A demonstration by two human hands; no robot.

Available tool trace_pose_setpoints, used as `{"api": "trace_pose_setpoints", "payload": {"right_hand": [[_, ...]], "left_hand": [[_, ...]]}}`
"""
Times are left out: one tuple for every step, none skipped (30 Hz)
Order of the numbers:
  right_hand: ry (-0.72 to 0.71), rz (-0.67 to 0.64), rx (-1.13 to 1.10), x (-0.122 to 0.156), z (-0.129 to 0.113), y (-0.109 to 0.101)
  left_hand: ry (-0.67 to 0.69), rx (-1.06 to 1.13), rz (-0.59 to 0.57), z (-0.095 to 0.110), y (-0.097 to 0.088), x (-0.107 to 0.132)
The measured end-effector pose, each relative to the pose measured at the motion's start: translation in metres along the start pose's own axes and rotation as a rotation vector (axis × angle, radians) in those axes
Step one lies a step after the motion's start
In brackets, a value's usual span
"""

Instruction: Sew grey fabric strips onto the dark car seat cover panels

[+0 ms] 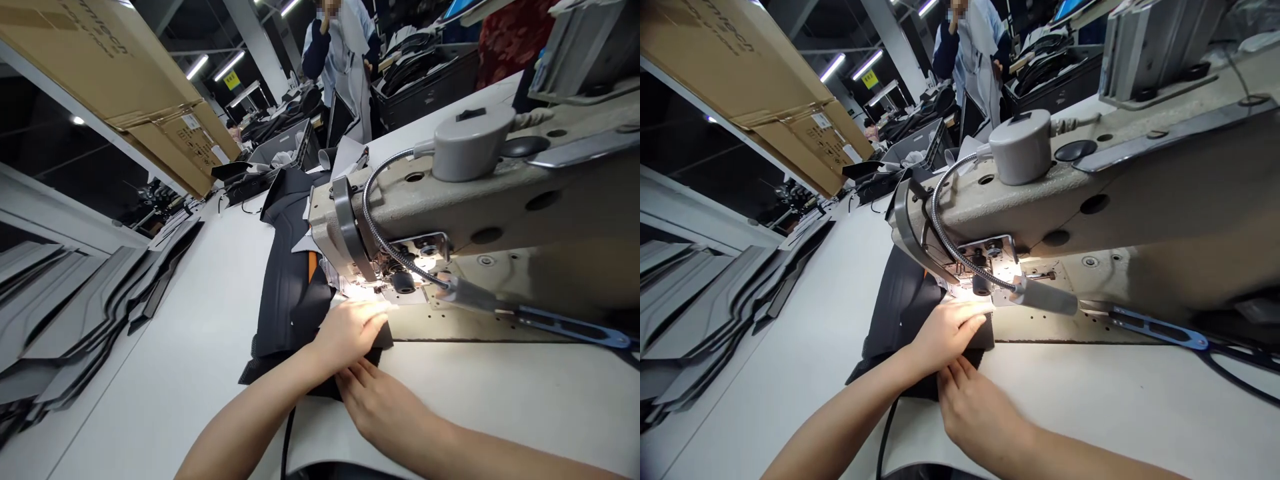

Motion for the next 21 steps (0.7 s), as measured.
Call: {"api": "trace_pose_setpoints", "payload": {"right_hand": [[0.007, -0.008, -0.011, -0.003, -0.003, 0.003], [0.015, -0.011, -0.042, -0.004, -0.004, 0.005], [0.024, -0.011, -0.087, -0.003, -0.003, 0.007], [0.033, -0.010, -0.136, -0.002, 0.000, 0.007], [0.045, -0.005, -0.177, -0.001, 0.003, 0.006], [0.057, -0.002, -0.202, 0.001, 0.005, 0.005], [0.064, 0.000, -0.211, 0.003, 0.007, 0.004], [0.067, 0.001, -0.207, 0.004, 0.008, 0.003], [0.070, 0.002, -0.195, 0.004, 0.008, 0.002], [0.069, 0.000, -0.184, 0.004, 0.008, 0.002], [0.068, -0.002, -0.177, 0.004, 0.007, 0.002], [0.067, -0.006, -0.173, 0.004, 0.006, 0.002], [0.069, -0.005, -0.171, 0.004, 0.006, 0.002], [0.074, -0.002, -0.167, 0.005, 0.007, 0.002], [0.080, 0.002, -0.162, 0.005, 0.008, 0.002], [0.087, 0.007, -0.157, 0.006, 0.010, 0.002], [0.092, 0.006, -0.152, 0.007, 0.013, 0.002], [0.085, -0.003, -0.154, 0.007, 0.016, 0.001], [0.065, -0.022, -0.165, 0.008, 0.019, 0.000], [0.034, -0.047, -0.182, 0.007, 0.022, -0.002], [0.001, -0.078, -0.202, 0.007, 0.024, -0.004]], "left_hand": [[0.060, -0.080, -0.044, 0.001, 0.003, 0.005], [0.121, -0.169, -0.089, 0.000, 0.007, 0.010], [0.178, -0.249, -0.119, -0.003, 0.010, 0.016], [0.223, -0.306, -0.125, -0.007, 0.012, 0.022], [0.254, -0.331, -0.111, -0.011, 0.014, 0.027], [0.269, -0.324, -0.083, -0.016, 0.014, 0.030], [0.271, -0.290, -0.048, -0.019, 0.014, 0.033], [0.261, -0.242, -0.017, -0.022, 0.013, 0.034], [0.245, -0.194, 0.006, -0.023, 0.013, 0.034], [0.228, -0.154, 0.019, -0.024, 0.012, 0.034], [0.214, -0.127, 0.020, -0.023, 0.013, 0.033], [0.201, -0.116, 0.012, -0.022, 0.014, 0.031], [0.189, -0.116, -0.001, -0.021, 0.015, 0.030], [0.178, -0.125, -0.013, -0.020, 0.016, 0.027], [0.166, -0.135, -0.016, -0.020, 0.017, 0.025], [0.150, -0.144, -0.011, -0.021, 0.018, 0.023], [0.131, -0.152, 0.004, -0.023, 0.018, 0.021], [0.112, -0.160, 0.025, -0.026, 0.018, 0.019], [0.095, -0.167, 0.050, -0.030, 0.018, 0.017], [0.090, -0.169, 0.074, -0.035, 0.017, 0.016], [0.097, -0.164, 0.091, -0.039, 0.016, 0.015]]}}
Point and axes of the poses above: each hand's wrist, its own x-axis away from the middle knuckle, its own y-axis out of the palm, z = x × y, the point moved 3 cm from there along -x, towards the middle knuckle, and after that the axes turned 14 degrees about x, right-handed, at the moved point
